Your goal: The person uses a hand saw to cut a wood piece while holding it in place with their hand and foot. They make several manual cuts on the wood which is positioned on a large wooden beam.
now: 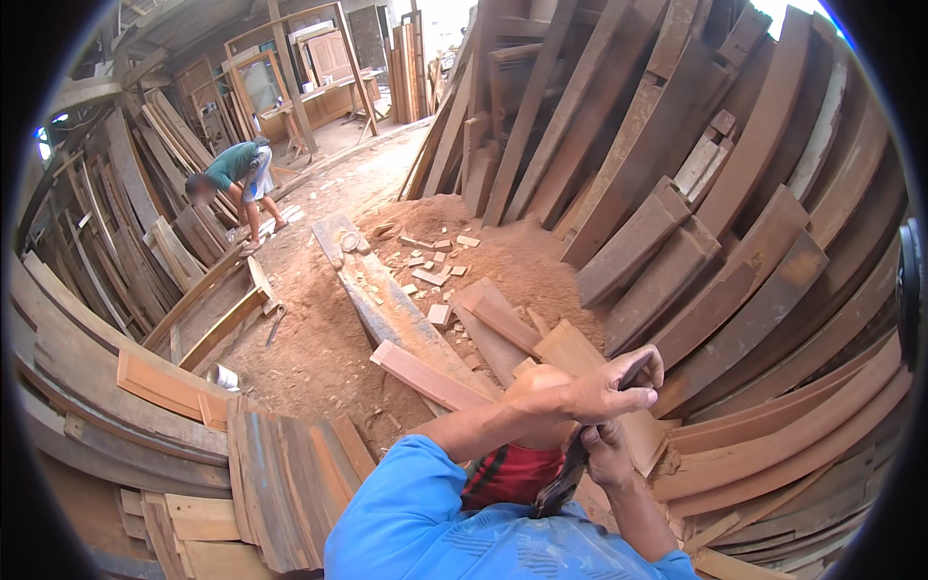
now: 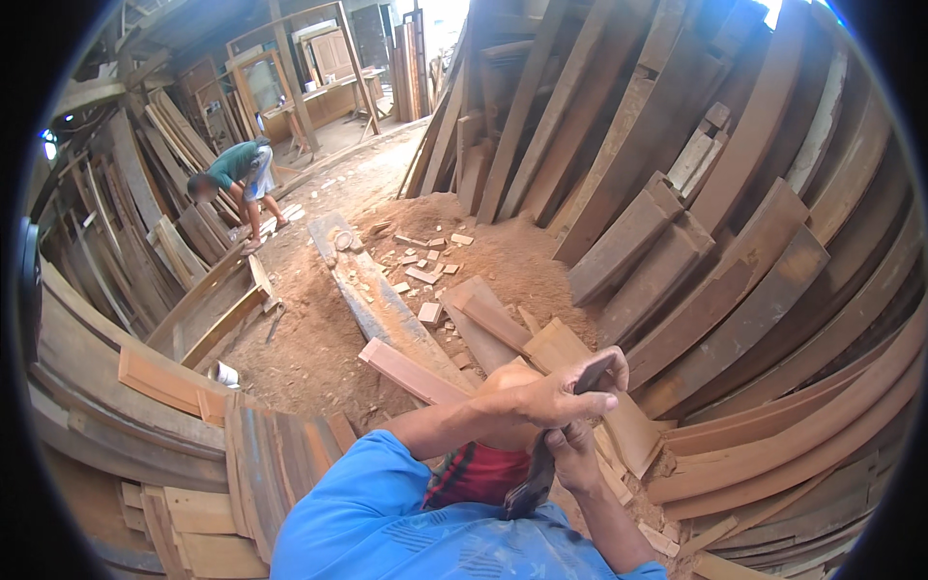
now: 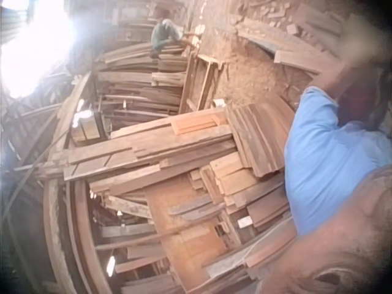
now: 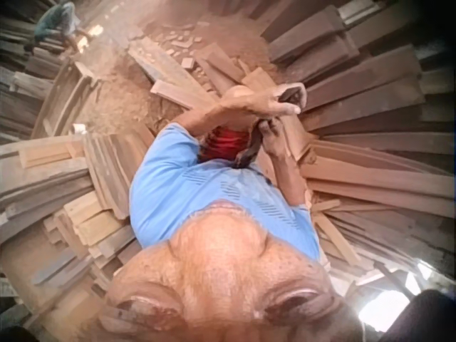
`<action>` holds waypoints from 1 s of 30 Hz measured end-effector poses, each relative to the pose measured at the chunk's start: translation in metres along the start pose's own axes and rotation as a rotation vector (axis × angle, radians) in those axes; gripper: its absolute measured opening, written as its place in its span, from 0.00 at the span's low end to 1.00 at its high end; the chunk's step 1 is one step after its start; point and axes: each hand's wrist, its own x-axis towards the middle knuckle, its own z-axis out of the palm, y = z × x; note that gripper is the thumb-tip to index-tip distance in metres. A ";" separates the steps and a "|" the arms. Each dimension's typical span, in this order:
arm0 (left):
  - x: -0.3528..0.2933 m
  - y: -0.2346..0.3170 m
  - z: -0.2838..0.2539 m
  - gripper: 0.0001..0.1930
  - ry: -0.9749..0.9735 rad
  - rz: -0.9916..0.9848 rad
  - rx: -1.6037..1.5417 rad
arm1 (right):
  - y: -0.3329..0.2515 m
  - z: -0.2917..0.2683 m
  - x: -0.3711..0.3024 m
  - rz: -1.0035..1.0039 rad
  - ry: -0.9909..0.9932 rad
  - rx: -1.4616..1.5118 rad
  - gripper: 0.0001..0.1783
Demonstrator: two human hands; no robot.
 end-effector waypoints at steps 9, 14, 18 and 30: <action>0.000 0.011 0.009 0.17 -0.136 -0.077 0.152 | 0.029 -0.013 -0.007 0.009 0.009 -0.029 0.18; 0.000 0.005 0.006 0.17 -0.160 -0.083 0.219 | 0.031 -0.011 -0.004 0.027 0.021 0.047 0.18; 0.001 0.004 0.005 0.17 -0.099 -0.138 0.076 | 0.025 -0.009 -0.004 -0.008 -0.030 0.123 0.17; -0.009 -0.012 -0.026 0.30 0.375 -0.161 -0.523 | 0.005 -0.018 -0.018 -0.037 0.110 -0.051 0.25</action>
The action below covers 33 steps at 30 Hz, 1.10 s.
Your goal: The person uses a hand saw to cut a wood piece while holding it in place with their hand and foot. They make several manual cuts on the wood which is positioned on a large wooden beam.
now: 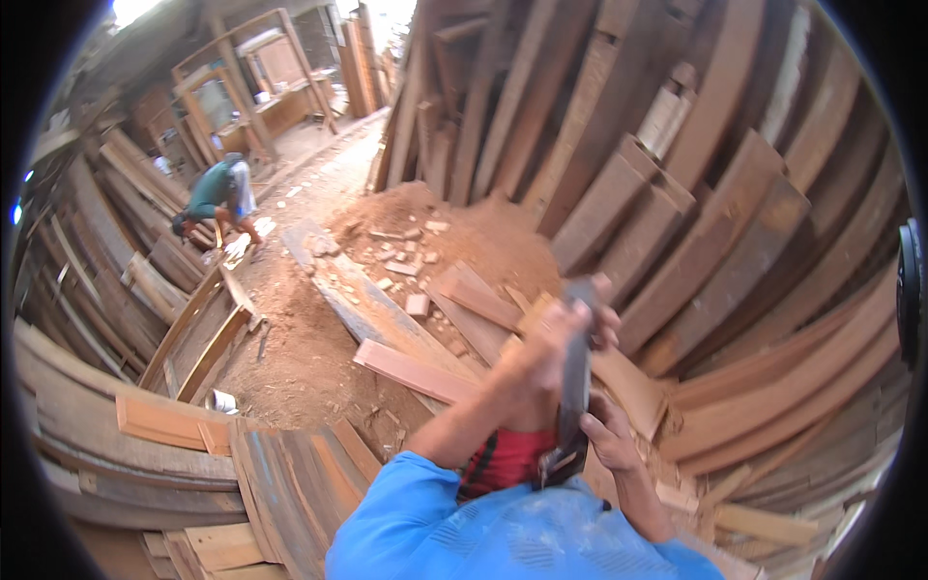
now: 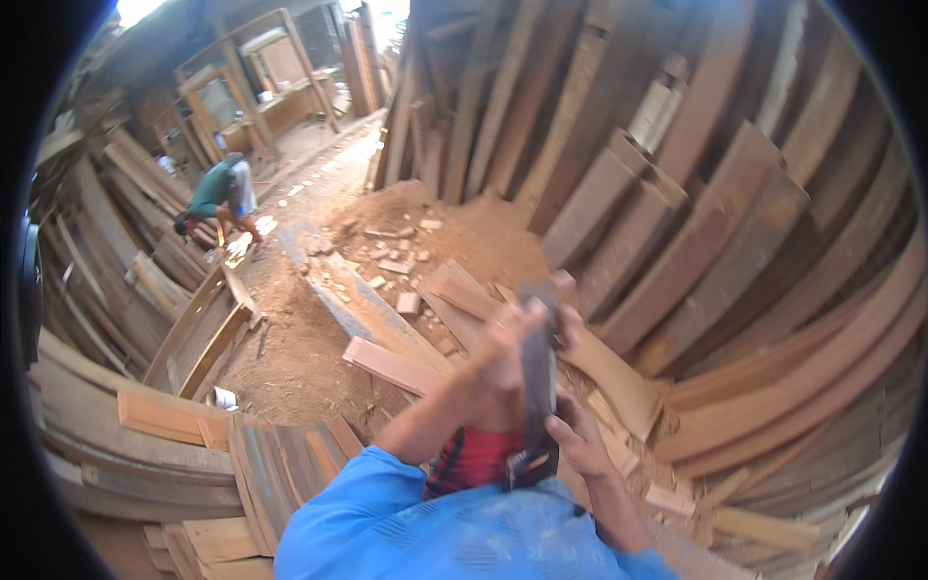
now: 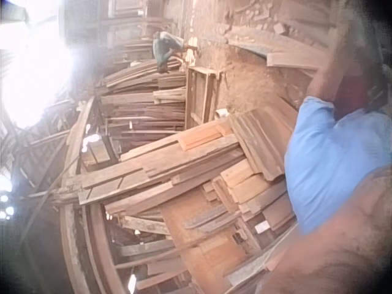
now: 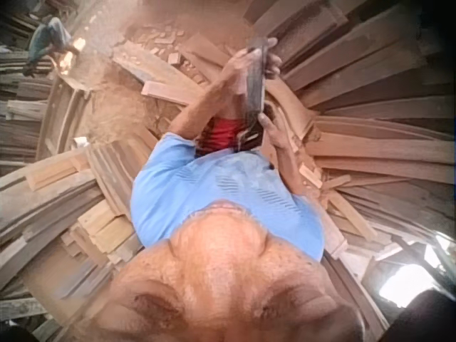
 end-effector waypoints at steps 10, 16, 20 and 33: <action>0.056 0.047 -0.067 0.17 0.045 0.280 -0.417 | -0.095 0.043 -0.032 -0.231 0.104 -0.533 0.29; 0.086 0.028 -0.094 0.11 0.484 -0.001 -0.401 | -0.107 0.058 -0.032 -0.431 0.115 -0.765 0.33; 0.084 0.014 -0.103 0.12 0.542 -0.061 -0.347 | -0.100 0.058 -0.026 -0.432 0.149 -0.762 0.33; 0.066 0.023 -0.092 0.23 0.235 0.033 -0.451 | -0.098 0.055 -0.012 -0.305 0.088 -1.026 0.33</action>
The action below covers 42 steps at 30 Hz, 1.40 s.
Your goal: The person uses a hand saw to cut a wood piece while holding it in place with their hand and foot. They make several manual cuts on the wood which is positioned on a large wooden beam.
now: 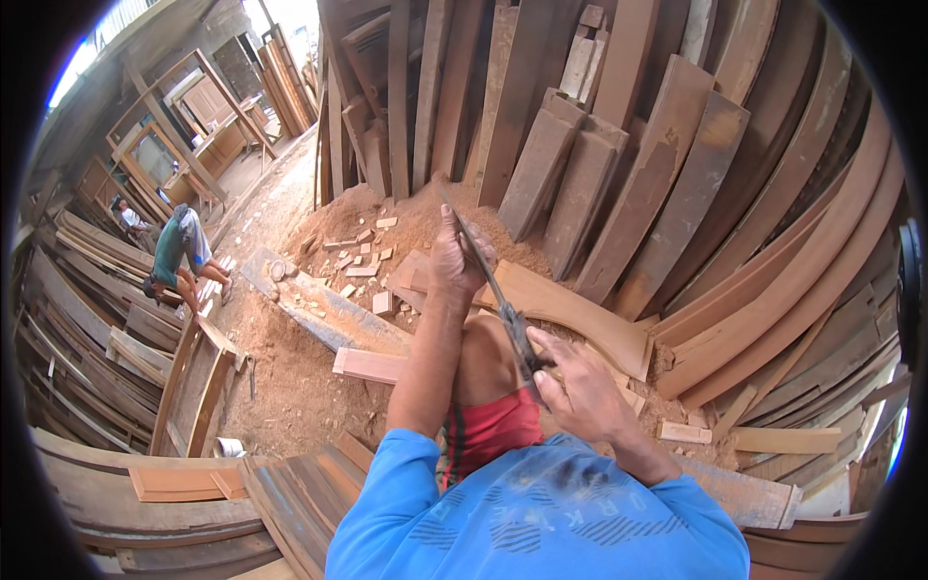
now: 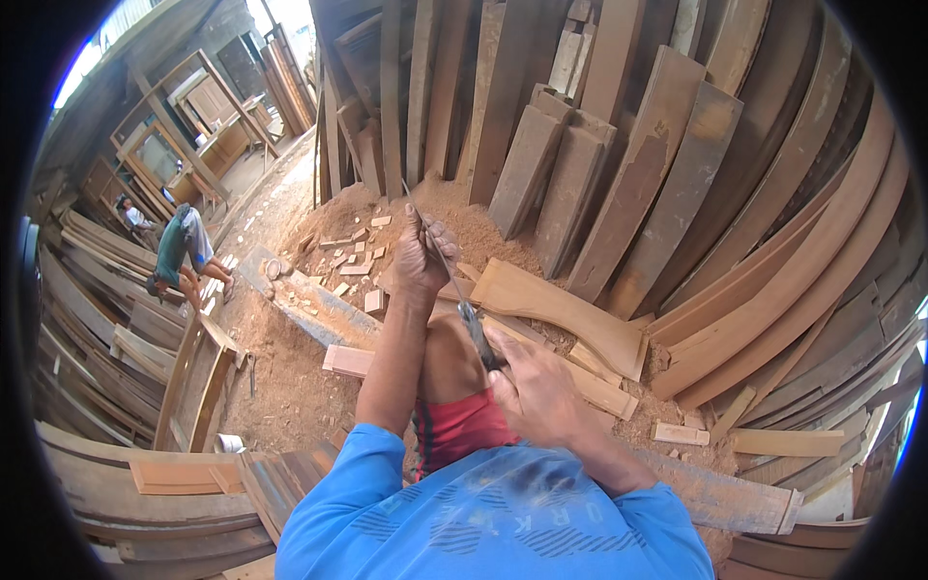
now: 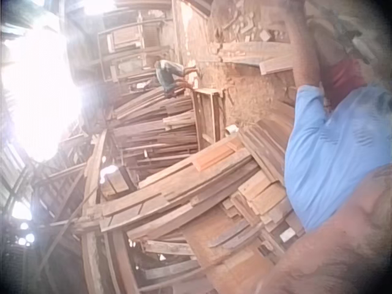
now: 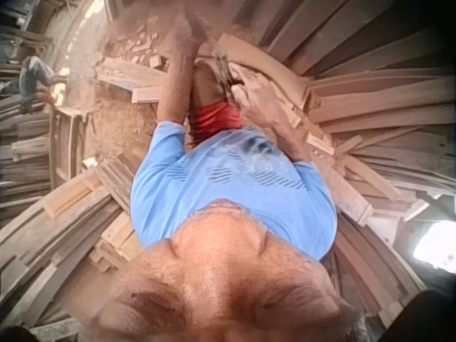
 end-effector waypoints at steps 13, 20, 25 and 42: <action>-0.025 -0.049 0.047 0.17 0.033 0.127 0.428 | 0.031 0.024 0.076 -0.124 0.195 -0.358 0.12; -0.020 -0.038 0.032 0.18 0.006 0.068 0.387 | 0.032 0.028 0.082 -0.231 0.184 -0.339 0.08; -0.014 -0.037 0.028 0.19 -0.028 0.047 0.383 | 0.037 0.033 0.085 -0.242 0.220 -0.291 0.06; -0.001 -0.005 0.004 0.21 0.146 0.116 -0.082 | 0.023 -0.007 0.013 0.122 -0.035 0.105 0.44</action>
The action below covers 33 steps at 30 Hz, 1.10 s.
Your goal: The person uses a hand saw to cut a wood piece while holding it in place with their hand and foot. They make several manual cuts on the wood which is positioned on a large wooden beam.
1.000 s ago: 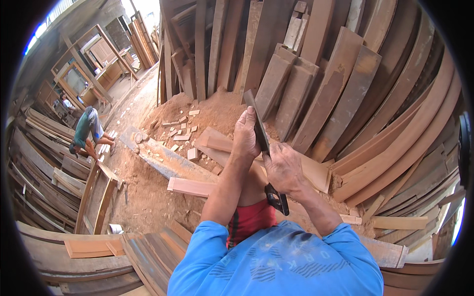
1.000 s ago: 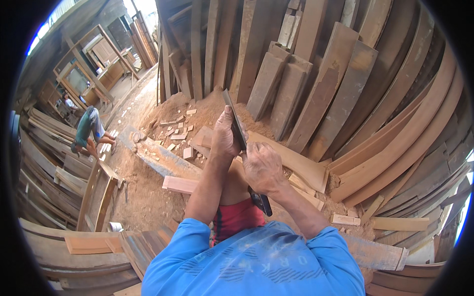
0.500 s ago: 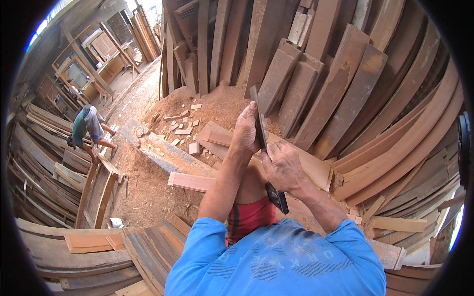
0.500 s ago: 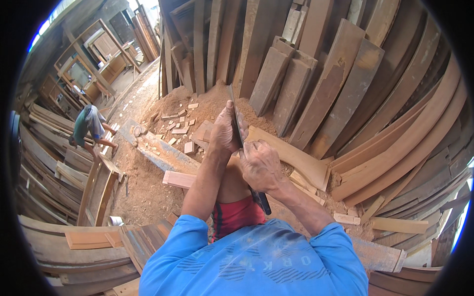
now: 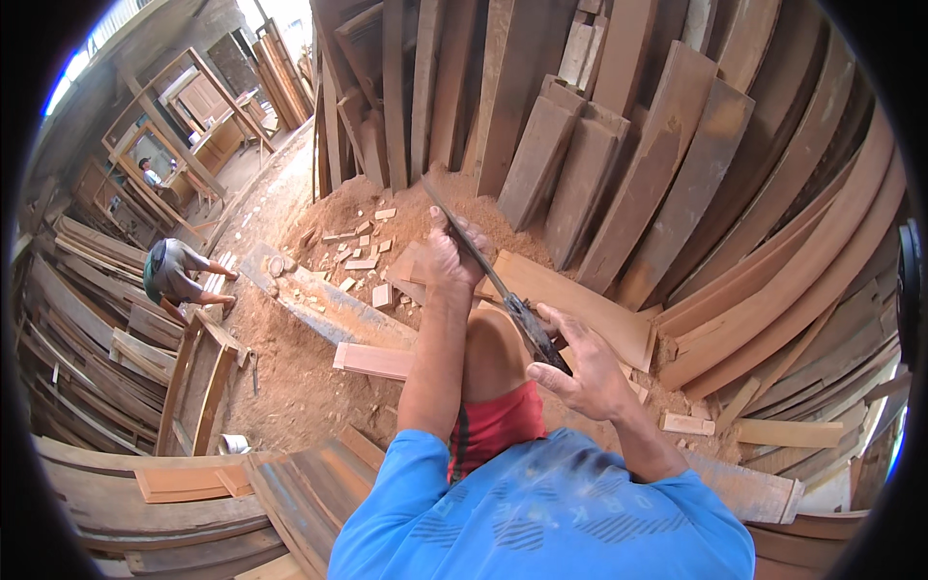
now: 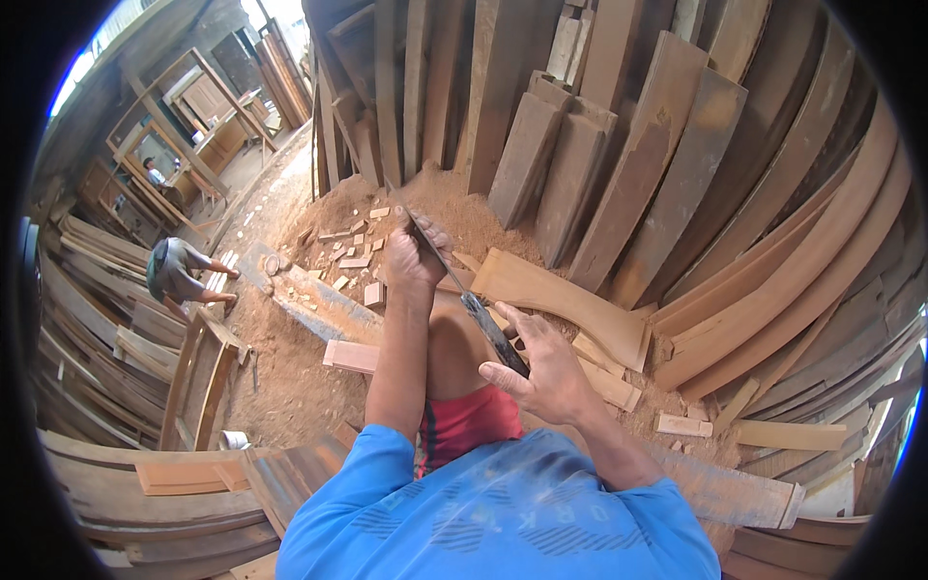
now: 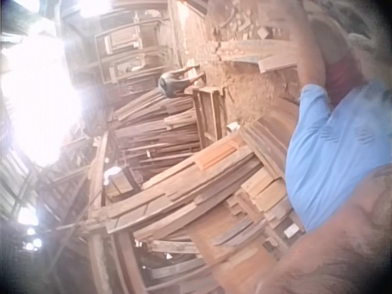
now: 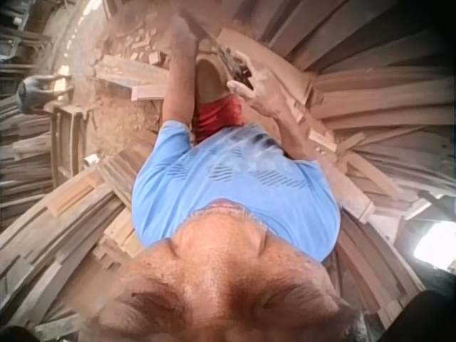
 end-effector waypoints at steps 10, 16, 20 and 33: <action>0.004 -0.005 0.002 0.15 0.115 0.091 0.266 | 0.008 0.023 -0.001 -0.077 0.265 -0.174 0.31; 0.010 0.009 -0.025 0.19 0.173 -0.016 0.446 | -0.001 0.019 0.007 -0.108 0.374 -0.256 0.31; 0.000 0.008 -0.008 0.17 0.173 -0.007 0.320 | 0.006 0.026 0.012 -0.135 0.401 -0.312 0.32; -0.003 0.005 -0.019 0.24 0.012 -0.006 0.211 | 0.044 0.038 0.013 -0.153 0.203 -0.327 0.39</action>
